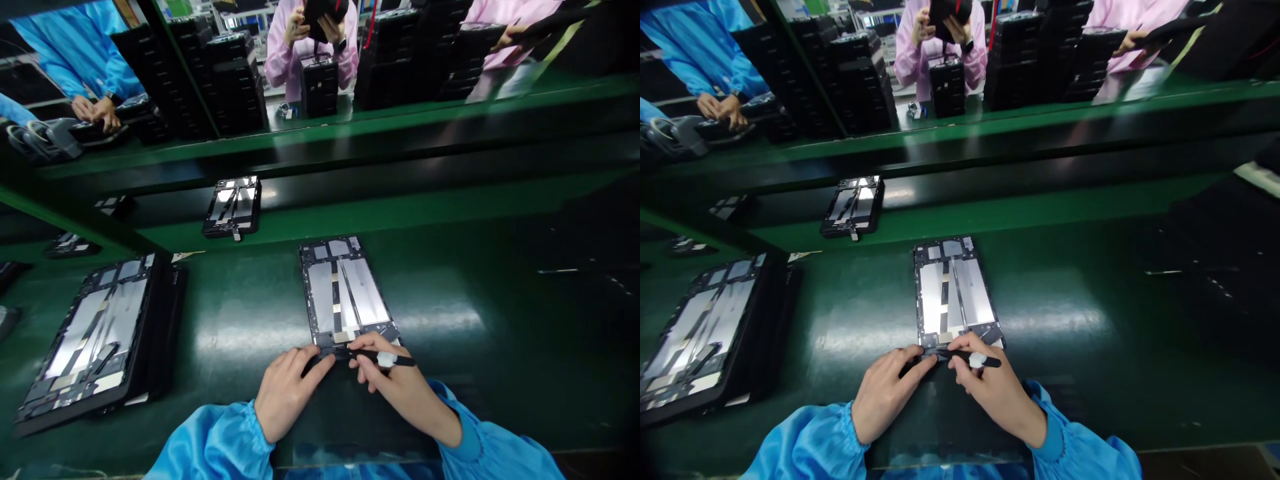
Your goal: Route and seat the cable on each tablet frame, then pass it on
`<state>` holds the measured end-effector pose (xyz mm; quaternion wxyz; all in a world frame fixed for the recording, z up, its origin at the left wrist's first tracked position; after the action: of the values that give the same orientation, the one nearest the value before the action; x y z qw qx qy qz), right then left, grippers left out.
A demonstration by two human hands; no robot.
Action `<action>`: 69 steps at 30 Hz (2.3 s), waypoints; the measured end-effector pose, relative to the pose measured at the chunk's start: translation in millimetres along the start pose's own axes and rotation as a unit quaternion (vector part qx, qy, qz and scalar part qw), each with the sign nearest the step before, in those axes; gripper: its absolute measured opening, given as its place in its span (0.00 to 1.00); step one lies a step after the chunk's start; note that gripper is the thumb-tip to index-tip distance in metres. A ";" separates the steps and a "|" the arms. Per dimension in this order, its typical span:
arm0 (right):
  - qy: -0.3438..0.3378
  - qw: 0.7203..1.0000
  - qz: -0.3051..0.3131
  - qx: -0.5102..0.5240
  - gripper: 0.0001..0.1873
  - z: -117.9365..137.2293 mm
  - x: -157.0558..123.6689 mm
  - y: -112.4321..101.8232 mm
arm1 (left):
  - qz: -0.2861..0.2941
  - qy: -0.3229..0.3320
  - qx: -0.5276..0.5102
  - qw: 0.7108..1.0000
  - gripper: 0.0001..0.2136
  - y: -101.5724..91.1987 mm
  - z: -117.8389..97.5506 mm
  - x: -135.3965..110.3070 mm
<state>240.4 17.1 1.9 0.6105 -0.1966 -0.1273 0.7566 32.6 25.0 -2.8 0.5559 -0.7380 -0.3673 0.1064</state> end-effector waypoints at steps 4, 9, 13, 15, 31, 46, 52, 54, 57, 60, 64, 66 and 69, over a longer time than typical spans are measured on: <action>0.001 0.999 -0.020 -0.034 0.07 0.5 3.4 3.6 | -0.003 0.004 -0.004 1.000 0.17 -0.4 -0.2 0.1; -0.004 0.999 -0.034 -0.025 0.07 4.0 3.5 2.5 | -0.020 0.011 -0.007 1.000 0.16 -1.0 -0.5 1.6; -0.006 0.999 -0.034 -0.024 0.07 5.8 4.6 5.5 | -0.028 0.014 -0.010 0.999 0.16 -0.3 0.1 1.6; -0.011 0.998 -0.044 -0.041 0.07 6.3 5.2 4.0 | -0.026 0.013 -0.009 1.000 0.16 0.2 0.4 1.4; -0.108 0.990 -0.082 -0.048 0.06 5.0 -2.6 -3.9 | -0.062 0.051 -0.013 0.997 0.15 -4.6 4.8 -5.4; -0.029 0.999 0.032 0.004 0.11 4.1 -8.2 -5.1 | -0.078 0.079 -0.054 0.992 0.13 -11.0 -6.8 -7.0; 0.048 0.997 0.068 0.001 0.13 -11.1 -23.4 -5.6 | 0.010 0.139 -0.098 0.985 0.10 1.2 -34.1 -22.5; 0.045 0.995 0.082 -0.027 0.12 -9.0 -23.9 -4.0 | 0.019 0.118 -0.080 0.990 0.11 4.2 -32.2 -21.6; 0.009 0.993 0.069 -0.090 0.09 -1.0 -20.1 -5.3 | 0.026 0.148 -0.074 0.986 0.12 3.8 -30.2 -19.8; -0.031 0.987 0.060 -0.146 0.08 6.4 -15.2 -6.6 | 0.027 0.173 -0.089 0.980 0.12 0.8 -31.4 -18.5; -0.042 0.984 0.077 -0.154 0.09 8.5 -9.5 -1.8 | 0.024 0.159 -0.091 0.983 0.12 0.5 -32.9 -16.8; -0.035 0.984 0.083 -0.156 0.09 6.6 -7.7 2.2 | 0.023 0.155 -0.092 0.983 0.12 2.1 -32.8 -16.8; -0.029 0.985 0.087 -0.147 0.10 2.0 -8.1 5.8 | 0.025 0.150 -0.095 0.984 0.12 4.7 -32.7 -18.4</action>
<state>235.9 8.0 2.3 0.5029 -0.2724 -0.2373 0.7852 40.0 -12.0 0.2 0.5289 -0.8041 -0.2699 -0.0273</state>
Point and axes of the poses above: each hand's wrist, its own x-axis towards the middle knuckle, its own y-axis out of the palm, z = x × y, the point moved 3 cm from there along x, towards the middle knuckle, and after that the axes turned 13 degrees about -x, right-handed, at the moved point
